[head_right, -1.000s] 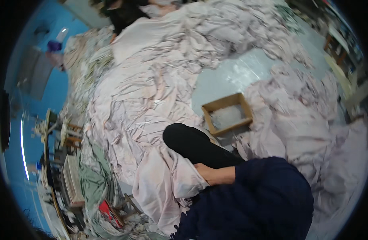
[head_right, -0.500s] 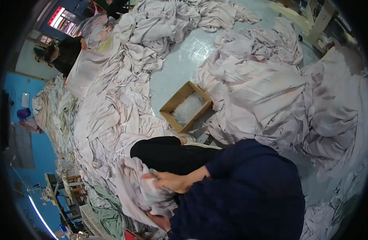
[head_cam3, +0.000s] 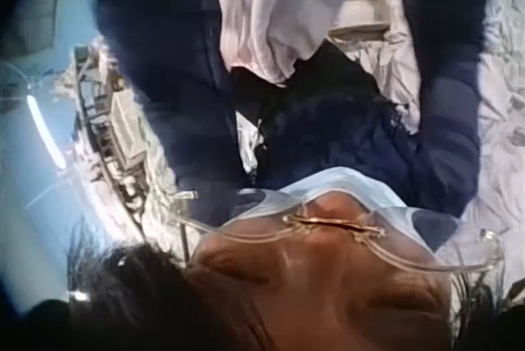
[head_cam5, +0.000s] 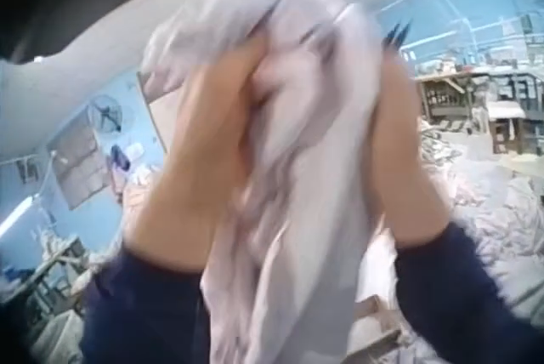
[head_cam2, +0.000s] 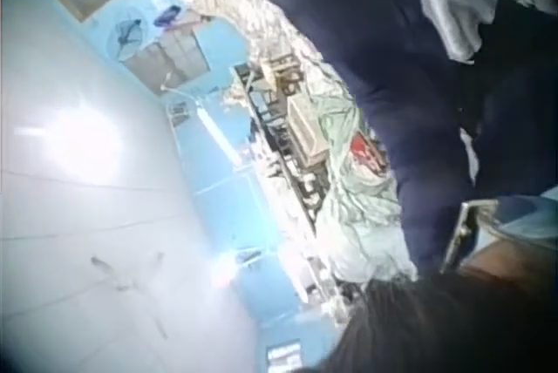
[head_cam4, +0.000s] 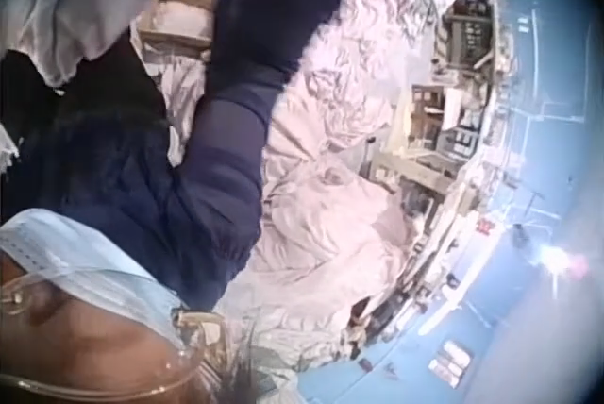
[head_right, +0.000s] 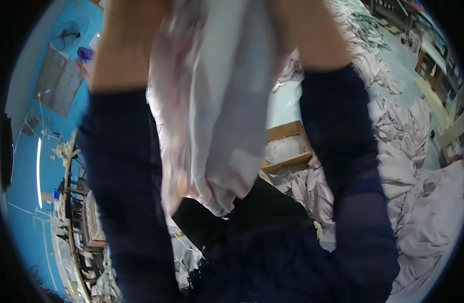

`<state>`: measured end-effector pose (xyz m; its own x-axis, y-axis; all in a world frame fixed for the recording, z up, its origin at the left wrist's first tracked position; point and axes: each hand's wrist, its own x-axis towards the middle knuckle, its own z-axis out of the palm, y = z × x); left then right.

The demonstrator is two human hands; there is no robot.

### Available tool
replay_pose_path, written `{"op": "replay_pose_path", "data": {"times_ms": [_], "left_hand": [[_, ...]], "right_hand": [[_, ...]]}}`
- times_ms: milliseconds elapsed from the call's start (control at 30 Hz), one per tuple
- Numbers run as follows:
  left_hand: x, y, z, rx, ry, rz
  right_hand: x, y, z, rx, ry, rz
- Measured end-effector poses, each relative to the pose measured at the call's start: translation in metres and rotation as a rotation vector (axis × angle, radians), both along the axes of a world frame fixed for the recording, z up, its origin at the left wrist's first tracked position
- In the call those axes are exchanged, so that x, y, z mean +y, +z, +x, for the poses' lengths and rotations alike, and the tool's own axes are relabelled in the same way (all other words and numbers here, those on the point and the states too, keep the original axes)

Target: Trimming loose threads from fabric pieces using a pair of snips.

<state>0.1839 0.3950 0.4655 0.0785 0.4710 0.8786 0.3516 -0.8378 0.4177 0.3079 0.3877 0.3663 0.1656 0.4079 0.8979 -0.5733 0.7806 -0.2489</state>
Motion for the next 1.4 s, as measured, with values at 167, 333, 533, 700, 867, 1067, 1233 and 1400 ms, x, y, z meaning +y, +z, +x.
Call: {"op": "replay_pose_path", "data": {"times_ms": [167,333,533,700,867,1067,1233,1400], "left_hand": [[0.011,0.01,0.03,0.219,-0.284,-0.08],[0.023,-0.011,0.047,0.311,-0.85,-0.37],[-0.008,-0.058,0.114,0.366,-1.639,-0.735],[-0.044,-0.148,0.16,0.325,-1.386,-0.824],[-0.095,-0.259,0.066,0.953,-1.043,-0.814],[-0.106,-0.347,-0.117,0.613,-0.385,-1.301],[-0.123,-0.367,-0.176,0.192,-0.309,-1.458],[-0.165,-0.397,-0.231,-0.017,-0.13,-1.519]], "right_hand": [[0.003,-0.035,0.085,-0.271,-0.216,-0.027],[0.013,-0.07,0.187,-0.524,-0.458,-0.04],[-0.059,-0.123,0.339,-0.87,-0.777,-0.141],[-0.108,-0.133,0.442,-1.117,-1.103,-0.145],[-0.111,-0.139,0.464,-1.376,-1.31,-0.15],[-0.105,-0.363,0.269,-1.452,-0.829,-0.994],[-0.05,-0.482,0.138,-1.399,-0.73,-0.419],[-0.039,-0.569,0.132,-2.293,-0.485,-0.624]]}}
